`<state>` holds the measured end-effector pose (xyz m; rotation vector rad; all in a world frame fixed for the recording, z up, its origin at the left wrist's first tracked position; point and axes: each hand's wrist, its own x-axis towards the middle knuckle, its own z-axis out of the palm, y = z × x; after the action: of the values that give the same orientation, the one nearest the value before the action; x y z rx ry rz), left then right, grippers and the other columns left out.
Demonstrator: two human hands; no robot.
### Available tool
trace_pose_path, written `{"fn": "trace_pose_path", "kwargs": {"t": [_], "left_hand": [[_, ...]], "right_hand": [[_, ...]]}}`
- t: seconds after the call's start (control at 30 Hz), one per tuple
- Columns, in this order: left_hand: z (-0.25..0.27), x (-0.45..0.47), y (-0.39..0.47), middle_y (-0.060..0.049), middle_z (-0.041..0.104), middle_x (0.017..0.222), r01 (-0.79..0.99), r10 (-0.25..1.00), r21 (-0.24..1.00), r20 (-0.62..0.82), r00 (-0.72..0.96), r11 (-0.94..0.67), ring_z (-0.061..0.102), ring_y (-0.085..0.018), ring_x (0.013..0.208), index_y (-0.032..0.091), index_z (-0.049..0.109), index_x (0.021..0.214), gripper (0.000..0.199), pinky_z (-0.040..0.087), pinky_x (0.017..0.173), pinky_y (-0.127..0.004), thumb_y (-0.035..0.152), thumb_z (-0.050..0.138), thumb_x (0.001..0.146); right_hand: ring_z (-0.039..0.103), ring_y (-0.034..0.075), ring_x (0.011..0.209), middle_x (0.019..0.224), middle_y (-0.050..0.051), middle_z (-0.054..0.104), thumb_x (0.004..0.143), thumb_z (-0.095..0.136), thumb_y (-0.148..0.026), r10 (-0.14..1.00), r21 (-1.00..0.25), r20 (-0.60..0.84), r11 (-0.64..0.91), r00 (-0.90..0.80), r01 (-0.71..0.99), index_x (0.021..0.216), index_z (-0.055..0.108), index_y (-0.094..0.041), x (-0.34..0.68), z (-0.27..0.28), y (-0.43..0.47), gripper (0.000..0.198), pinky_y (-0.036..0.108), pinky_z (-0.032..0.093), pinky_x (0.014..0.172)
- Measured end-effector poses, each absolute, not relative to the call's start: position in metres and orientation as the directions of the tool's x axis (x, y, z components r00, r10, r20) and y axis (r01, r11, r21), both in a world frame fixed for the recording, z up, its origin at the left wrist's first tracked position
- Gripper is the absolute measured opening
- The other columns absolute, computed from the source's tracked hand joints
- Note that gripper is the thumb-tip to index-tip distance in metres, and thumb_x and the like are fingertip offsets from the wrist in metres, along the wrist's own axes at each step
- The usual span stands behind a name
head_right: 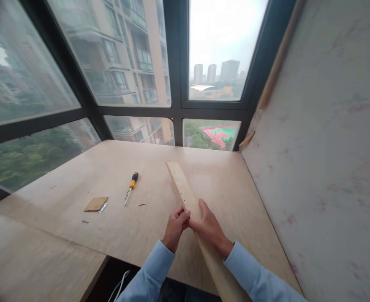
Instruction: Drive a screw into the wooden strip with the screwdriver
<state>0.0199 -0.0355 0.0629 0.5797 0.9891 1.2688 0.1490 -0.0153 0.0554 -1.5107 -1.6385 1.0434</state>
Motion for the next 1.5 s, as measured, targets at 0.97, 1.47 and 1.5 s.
{"fn": "trace_pose_path", "kwargs": {"t": [0.97,1.47,1.5], "left_hand": [[0.018,0.06,-0.03,-0.013,0.065,0.09,-0.352,0.914,0.869,-0.397,-0.079,0.347,0.067,-0.018,0.067,0.01,0.055,0.094,0.018,0.057,0.054,-0.03,0.015,0.056,0.077],[0.019,0.048,-0.032,-0.009,0.065,0.08,-0.536,0.882,0.758,-0.468,-0.051,0.371,0.064,-0.014,0.057,0.01,0.055,0.089,0.015,0.054,0.055,-0.027,0.01,0.054,0.074],[0.019,0.048,-0.032,-0.009,0.065,0.079,-0.546,0.881,0.75,-0.47,-0.045,0.372,0.064,-0.014,0.057,0.01,0.055,0.089,0.015,0.054,0.055,-0.026,0.01,0.054,0.074]], "right_hand": [[0.047,0.034,0.123,0.133,0.02,0.049,0.07,0.062,-0.035,0.914,-0.579,0.169,-0.211,0.369,0.787,0.141,0.031,-0.012,0.218,0.017,-0.046,0.081,0.044,0.043,0.097],[0.041,0.034,0.128,0.135,0.024,0.046,0.08,0.055,-0.046,0.925,-0.456,0.311,-0.058,0.22,0.888,0.128,0.045,-0.006,0.22,-0.005,-0.045,0.063,0.046,0.037,0.105],[0.04,0.034,0.129,0.135,0.025,0.045,0.08,0.055,-0.046,0.932,-0.443,0.298,-0.056,0.206,0.895,0.127,0.046,-0.005,0.221,-0.005,-0.045,0.063,0.046,0.037,0.105]]}}
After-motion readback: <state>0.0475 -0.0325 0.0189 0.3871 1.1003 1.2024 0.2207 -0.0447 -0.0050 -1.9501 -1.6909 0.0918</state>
